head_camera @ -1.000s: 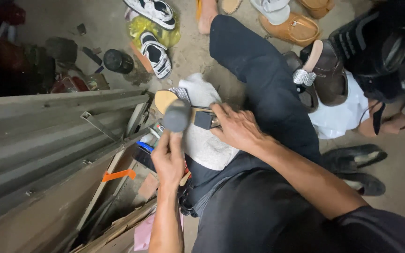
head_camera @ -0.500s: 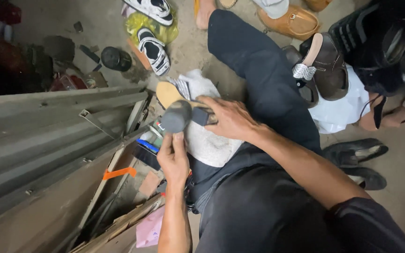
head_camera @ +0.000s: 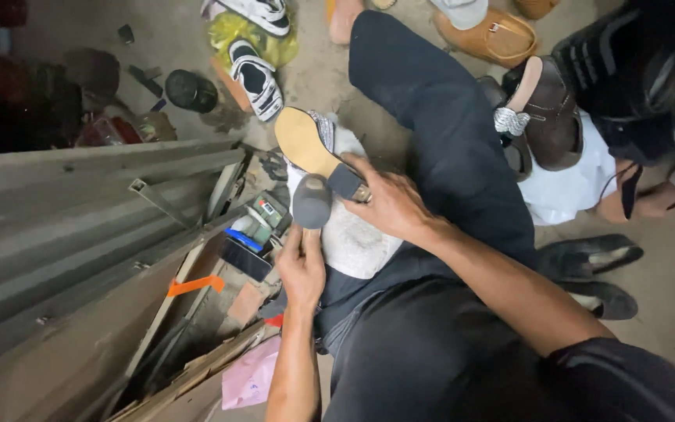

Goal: The person sits on the floor and uses a hammer to repeatedly strike the soles of several shoes. They handle each shoe one at a time, placing it on a cloth and hammering the bottom surface before setting it aside and picking up the next one.

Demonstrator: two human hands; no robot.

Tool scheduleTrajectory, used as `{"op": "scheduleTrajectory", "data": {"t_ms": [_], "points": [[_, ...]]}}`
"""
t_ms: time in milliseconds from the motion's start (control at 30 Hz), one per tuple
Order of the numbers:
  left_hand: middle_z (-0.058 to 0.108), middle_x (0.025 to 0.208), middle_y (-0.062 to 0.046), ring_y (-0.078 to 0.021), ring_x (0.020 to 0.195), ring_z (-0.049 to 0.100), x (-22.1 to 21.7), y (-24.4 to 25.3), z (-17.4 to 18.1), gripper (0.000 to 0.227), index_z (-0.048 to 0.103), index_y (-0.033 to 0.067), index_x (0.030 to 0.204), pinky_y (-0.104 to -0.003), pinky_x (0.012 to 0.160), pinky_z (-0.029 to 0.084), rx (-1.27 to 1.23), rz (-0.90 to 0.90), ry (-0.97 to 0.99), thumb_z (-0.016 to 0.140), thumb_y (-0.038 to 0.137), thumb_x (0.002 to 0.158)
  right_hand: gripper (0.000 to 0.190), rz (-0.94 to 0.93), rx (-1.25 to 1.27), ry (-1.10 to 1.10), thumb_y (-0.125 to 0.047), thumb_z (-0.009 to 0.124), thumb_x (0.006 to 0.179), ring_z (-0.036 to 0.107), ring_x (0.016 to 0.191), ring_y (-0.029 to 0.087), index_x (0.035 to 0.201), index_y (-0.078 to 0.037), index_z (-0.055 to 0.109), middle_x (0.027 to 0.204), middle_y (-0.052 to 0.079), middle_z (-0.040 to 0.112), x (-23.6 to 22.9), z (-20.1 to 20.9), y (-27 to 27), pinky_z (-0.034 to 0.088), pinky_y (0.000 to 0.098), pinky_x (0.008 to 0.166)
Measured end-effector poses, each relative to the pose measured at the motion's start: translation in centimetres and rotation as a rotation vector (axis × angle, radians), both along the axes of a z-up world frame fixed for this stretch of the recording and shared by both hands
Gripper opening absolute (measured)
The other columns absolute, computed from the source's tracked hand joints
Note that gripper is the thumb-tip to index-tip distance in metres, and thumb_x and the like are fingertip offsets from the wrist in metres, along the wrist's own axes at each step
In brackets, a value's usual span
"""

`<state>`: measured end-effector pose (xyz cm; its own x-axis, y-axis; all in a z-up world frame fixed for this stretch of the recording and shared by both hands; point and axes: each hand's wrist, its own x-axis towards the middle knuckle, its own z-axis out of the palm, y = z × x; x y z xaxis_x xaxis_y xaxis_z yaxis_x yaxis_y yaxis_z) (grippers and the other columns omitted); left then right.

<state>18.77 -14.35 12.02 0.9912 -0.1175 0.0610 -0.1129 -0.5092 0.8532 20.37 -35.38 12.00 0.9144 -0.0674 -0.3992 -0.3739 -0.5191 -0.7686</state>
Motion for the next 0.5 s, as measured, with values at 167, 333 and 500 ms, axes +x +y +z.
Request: {"op": "scheduleTrajectory", "data": {"t_ms": [167,333,500], "points": [[0.049,0.054,-0.012,-0.0208,0.054,0.048,-1.1,0.2,0.3,0.031,0.055,0.0097,0.065,-0.032,0.059,0.044,0.059,0.093,-0.096,0.064,0.008,0.095,0.07,0.009,0.022,0.018,-0.036,0.071,0.088,0.067,0.116,0.043,0.151,-0.034,0.041,0.124,0.021,0.071,-0.1,0.4,-0.4,0.052,0.0571,0.095],[0.051,0.055,-0.014,-0.0155,0.059,0.047,-1.5,2.6,-0.4,0.032,0.056,0.0072,0.067,-0.032,0.058,0.043,0.076,0.024,-0.048,0.067,0.013,0.097,0.071,0.004,0.015,0.02,-0.032,0.072,0.089,0.067,0.116,0.045,0.152,-0.033,0.04,0.126,0.023,0.07,-0.2,1.5,-0.1,0.052,0.0591,0.094],[0.036,0.069,0.0,-0.0159,0.071,0.035,0.2,2.5,-1.2,0.039,0.055,0.0069,0.07,-0.043,0.063,0.031,0.345,0.015,0.078,0.052,0.019,0.107,0.077,0.06,0.028,0.044,-0.049,0.071,0.084,0.07,0.112,0.031,0.152,-0.04,0.036,0.123,0.002,0.075,0.0,-2.4,0.8,0.053,0.0405,0.089]]}}
